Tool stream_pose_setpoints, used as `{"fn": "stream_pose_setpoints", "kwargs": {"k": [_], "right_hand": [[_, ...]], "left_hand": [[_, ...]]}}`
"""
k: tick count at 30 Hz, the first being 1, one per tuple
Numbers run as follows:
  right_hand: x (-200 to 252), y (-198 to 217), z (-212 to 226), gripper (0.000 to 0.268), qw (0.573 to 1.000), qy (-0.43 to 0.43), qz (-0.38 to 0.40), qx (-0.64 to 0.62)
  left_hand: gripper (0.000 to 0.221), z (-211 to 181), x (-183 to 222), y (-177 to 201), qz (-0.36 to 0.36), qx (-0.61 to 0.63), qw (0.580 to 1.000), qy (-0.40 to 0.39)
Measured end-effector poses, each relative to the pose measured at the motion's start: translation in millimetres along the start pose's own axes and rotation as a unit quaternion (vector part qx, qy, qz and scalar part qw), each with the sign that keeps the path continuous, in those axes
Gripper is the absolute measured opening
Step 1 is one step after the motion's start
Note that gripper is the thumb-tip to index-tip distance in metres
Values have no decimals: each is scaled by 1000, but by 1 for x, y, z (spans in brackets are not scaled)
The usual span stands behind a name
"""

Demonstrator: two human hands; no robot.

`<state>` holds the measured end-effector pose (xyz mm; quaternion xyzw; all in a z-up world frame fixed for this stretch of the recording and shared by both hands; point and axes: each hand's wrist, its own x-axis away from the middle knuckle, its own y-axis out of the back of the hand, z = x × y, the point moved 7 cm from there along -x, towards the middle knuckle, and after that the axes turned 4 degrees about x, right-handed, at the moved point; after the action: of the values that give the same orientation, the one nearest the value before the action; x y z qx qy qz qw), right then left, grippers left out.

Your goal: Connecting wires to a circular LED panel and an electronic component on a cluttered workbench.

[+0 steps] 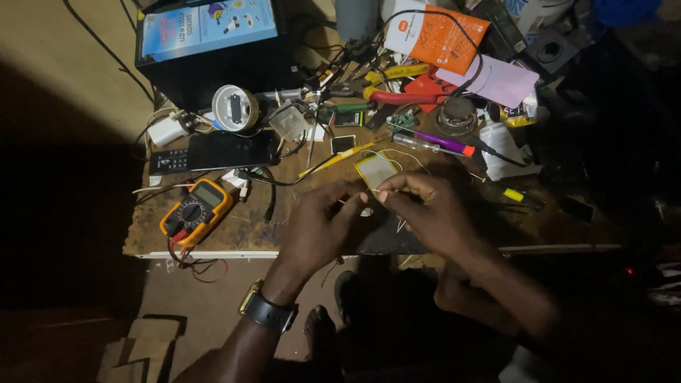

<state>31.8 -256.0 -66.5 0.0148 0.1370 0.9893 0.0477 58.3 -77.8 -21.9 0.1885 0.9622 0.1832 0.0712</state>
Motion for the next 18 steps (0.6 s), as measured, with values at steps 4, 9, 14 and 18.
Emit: {"fn": "stream_pose_setpoints", "kwargs": {"k": [4,9,14,18], "right_hand": [[0,2,-6,16,1000,-3,1,-4],[0,-2,-4,15,1000,-26,2,0],[-2,-6,-1,15,1000,-18,3,-13],[-2,-4,19,11,1000,19,6,1]], "left_hand": [[17,4,-2,-2,-1,0,1000,3],[17,-2,-1,-1,5,-33,999,4],[15,6,-3,0,-5,-14,1000,7],[17,9,-2,-1,3,-17,1000,11]]}}
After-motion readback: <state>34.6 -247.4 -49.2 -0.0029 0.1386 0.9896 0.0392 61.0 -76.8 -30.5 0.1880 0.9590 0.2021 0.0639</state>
